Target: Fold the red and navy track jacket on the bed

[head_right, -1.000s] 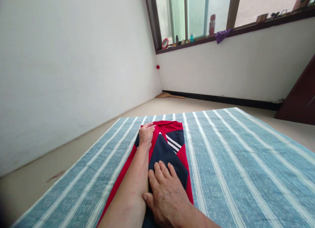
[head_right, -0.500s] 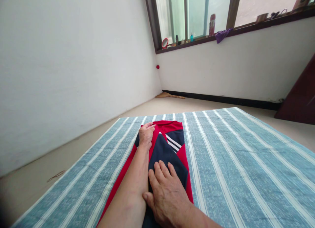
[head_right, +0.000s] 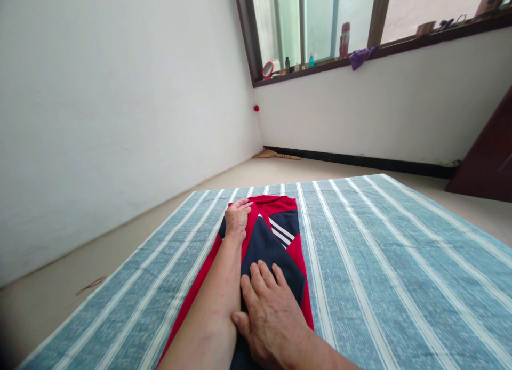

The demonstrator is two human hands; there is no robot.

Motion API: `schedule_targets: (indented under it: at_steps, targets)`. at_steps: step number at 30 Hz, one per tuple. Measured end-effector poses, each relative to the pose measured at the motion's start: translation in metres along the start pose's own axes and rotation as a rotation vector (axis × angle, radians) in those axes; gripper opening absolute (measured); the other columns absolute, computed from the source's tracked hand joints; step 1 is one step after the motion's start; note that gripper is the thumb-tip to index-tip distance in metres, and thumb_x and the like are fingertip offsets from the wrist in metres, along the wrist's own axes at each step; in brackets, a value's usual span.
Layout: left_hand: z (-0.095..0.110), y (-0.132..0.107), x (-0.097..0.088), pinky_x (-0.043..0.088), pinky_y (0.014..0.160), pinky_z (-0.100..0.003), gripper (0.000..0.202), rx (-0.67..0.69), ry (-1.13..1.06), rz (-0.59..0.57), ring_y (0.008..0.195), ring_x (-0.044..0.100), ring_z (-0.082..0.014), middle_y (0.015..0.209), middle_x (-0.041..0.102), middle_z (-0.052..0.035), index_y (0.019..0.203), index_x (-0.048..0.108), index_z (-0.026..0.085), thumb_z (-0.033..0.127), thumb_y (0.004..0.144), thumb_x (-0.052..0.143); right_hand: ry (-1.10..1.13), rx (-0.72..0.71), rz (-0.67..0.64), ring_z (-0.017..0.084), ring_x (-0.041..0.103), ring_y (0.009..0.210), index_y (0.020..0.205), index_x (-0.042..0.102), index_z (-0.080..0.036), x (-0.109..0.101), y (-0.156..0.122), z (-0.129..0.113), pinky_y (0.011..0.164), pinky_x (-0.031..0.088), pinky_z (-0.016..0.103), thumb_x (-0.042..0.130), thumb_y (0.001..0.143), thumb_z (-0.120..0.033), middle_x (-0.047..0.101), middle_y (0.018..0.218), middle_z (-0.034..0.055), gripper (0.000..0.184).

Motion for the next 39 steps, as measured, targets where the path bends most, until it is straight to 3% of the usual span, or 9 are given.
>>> schedule_targets:
  at_steps: [19, 39]
  targets:
    - [0.0001, 0.0027, -0.0003, 0.050, 0.084, -0.031, 0.029, 0.028, -0.020, 0.010, 0.091, 0.068, -0.0200, 0.083, 0.072, -0.0045, 0.084, 0.066, 0.016, -0.001, 0.062, 0.057, -0.008, -0.001, 0.007, 0.032, 0.026, 0.137, 0.141, 0.041, -0.013, 0.0021, 0.0010, 0.0013, 0.111, 0.021, 0.055, 0.030, 0.098, -0.049, 0.033, 0.147, 0.0180, 0.057]
    - [-0.0010, 0.0058, -0.0058, 0.053, 0.085, -0.034, 0.022, 0.047, -0.113, 0.090, 0.087, 0.068, -0.0205, 0.081, 0.071, -0.0049, 0.082, 0.065, 0.016, 0.003, 0.065, 0.057, 0.008, 0.022, -0.012, 0.031, 0.025, 0.137, 0.141, 0.041, -0.012, -0.0014, 0.0010, -0.0003, 0.111, 0.019, 0.054, 0.033, 0.098, -0.047, 0.032, 0.147, 0.0177, 0.056]
Point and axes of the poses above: each hand's wrist, its own y-axis towards the middle knuckle, its own x-axis out of the palm, z = x × y, the point moved 7 cm from there along y, towards the middle knuckle
